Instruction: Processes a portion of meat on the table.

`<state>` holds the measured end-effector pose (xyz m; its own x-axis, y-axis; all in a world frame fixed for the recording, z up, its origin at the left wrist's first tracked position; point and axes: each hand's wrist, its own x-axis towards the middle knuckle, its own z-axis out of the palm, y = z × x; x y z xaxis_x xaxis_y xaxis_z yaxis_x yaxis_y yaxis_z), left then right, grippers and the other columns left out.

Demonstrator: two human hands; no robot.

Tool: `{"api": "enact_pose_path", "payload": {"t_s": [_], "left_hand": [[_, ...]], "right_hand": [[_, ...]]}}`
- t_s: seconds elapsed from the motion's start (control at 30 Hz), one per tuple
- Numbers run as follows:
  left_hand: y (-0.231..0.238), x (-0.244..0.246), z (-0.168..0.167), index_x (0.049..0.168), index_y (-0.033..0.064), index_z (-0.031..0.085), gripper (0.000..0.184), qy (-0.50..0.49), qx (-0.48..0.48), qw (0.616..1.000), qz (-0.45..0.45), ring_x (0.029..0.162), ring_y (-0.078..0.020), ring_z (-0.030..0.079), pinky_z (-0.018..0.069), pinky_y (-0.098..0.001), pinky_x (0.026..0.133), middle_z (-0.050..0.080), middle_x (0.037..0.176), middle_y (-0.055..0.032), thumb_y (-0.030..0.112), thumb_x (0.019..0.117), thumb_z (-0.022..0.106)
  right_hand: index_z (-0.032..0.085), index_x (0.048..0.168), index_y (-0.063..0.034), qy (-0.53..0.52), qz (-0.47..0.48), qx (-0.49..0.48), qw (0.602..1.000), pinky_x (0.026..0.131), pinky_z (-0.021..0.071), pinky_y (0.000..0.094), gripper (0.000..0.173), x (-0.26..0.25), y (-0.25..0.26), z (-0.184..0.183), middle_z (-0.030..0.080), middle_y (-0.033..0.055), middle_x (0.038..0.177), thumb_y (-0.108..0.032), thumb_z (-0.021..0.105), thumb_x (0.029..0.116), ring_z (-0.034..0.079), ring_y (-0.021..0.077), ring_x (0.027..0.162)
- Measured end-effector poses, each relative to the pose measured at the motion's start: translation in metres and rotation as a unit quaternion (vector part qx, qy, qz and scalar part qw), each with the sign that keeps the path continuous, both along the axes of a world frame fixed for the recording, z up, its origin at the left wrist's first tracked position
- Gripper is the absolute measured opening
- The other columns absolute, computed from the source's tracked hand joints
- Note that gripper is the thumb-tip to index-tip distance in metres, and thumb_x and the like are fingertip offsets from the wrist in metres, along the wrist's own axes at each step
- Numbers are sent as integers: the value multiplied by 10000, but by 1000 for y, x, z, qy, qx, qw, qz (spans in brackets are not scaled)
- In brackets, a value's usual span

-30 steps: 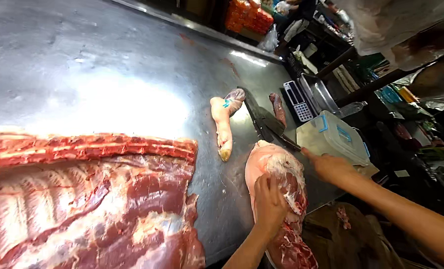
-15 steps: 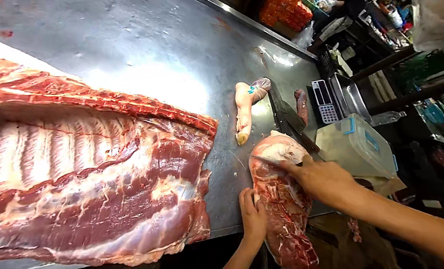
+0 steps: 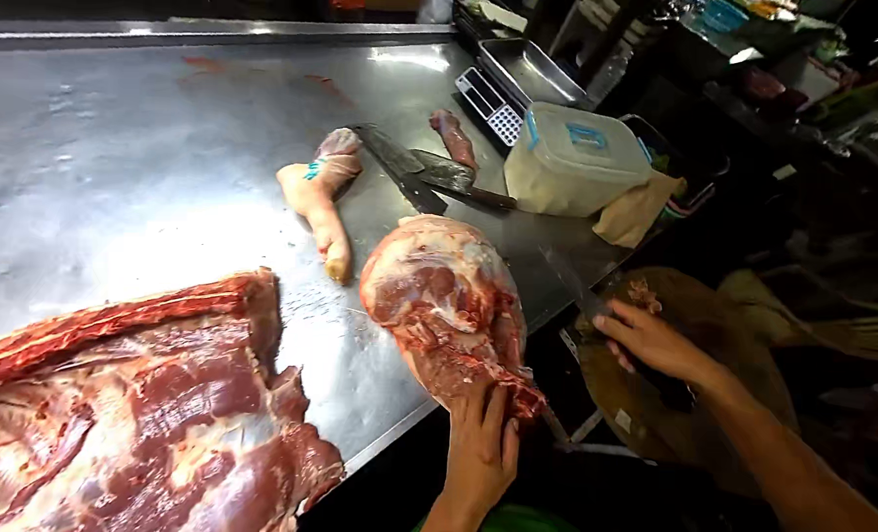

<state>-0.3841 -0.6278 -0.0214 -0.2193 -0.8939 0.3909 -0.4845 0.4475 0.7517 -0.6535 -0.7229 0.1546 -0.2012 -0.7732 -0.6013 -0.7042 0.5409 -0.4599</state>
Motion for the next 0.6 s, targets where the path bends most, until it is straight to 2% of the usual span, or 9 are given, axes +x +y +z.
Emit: {"api": "enact_pose_path", "payload": {"t_s": [0.1,0.13,0.17,0.23,0.27,0.37,0.47,0.53,0.6], "left_hand": [[8,-30,-2,1401,234,624,627,-137,-23,990,7,1414,-442,448,322,-689,1116,526,1507,-187,607,896,612],[10,-42,-5,1430,257,604,684,-168,-28,985,6,1444,-485,396,244,-764,1129,493,1538,-196,589,842,708],[11,-51,-8,1429,262,605,699,-182,-38,982,18,1441,-520,381,214,-807,1118,491,1533,-214,495,798,795],[8,-63,-12,1350,257,652,537,-194,-52,977,76,1384,-480,475,298,-761,1107,567,1452,-206,302,830,780],[6,-65,-11,1321,219,664,508,-197,-47,974,99,1358,-470,502,329,-731,1101,582,1420,-223,256,825,765],[6,-67,4,1362,84,624,676,-228,17,965,133,1383,-501,451,364,-677,1118,532,1443,-283,222,727,808],[12,-77,19,1340,63,632,671,-305,62,934,174,1384,-502,449,410,-663,1082,542,1438,-268,278,731,815],[13,-91,25,1317,65,647,669,-359,69,909,202,1374,-522,448,386,-684,1075,552,1424,-276,381,751,811],[12,-106,23,1241,49,689,556,-371,69,902,209,1376,-556,431,342,-710,1100,544,1424,-306,340,783,810]], "right_hand": [[530,1301,-64,-59,-157,45,985,493,538,361,428,-85,89,-73,567,76,702,-425,402,1110,572,180,509],[533,1281,-60,-74,-201,52,975,482,539,359,434,-112,119,-98,561,72,693,-436,401,1109,571,178,502],[528,1283,-48,-93,-238,54,965,485,543,365,419,-137,148,-122,562,74,702,-414,423,1107,575,181,510],[469,1334,-21,-134,-268,41,953,515,562,368,359,-176,200,-157,569,76,756,-276,509,1085,596,177,552],[421,1386,-3,-157,-265,27,951,539,570,371,402,-190,221,-170,579,86,793,-186,552,1053,612,180,583],[387,1405,26,-219,-281,-14,934,567,596,336,466,-211,266,-192,624,81,847,-90,581,998,653,151,616],[533,1216,12,-241,-345,41,906,546,592,325,278,-218,294,-204,632,37,741,-207,558,1046,641,138,562],[589,1114,-30,-248,-365,104,891,528,568,314,360,-224,308,-219,590,-1,674,-368,468,1092,604,121,530],[579,1010,-58,-271,-384,110,876,488,553,315,428,-229,319,-232,555,-10,597,-432,396,1106,579,125,476]]}}
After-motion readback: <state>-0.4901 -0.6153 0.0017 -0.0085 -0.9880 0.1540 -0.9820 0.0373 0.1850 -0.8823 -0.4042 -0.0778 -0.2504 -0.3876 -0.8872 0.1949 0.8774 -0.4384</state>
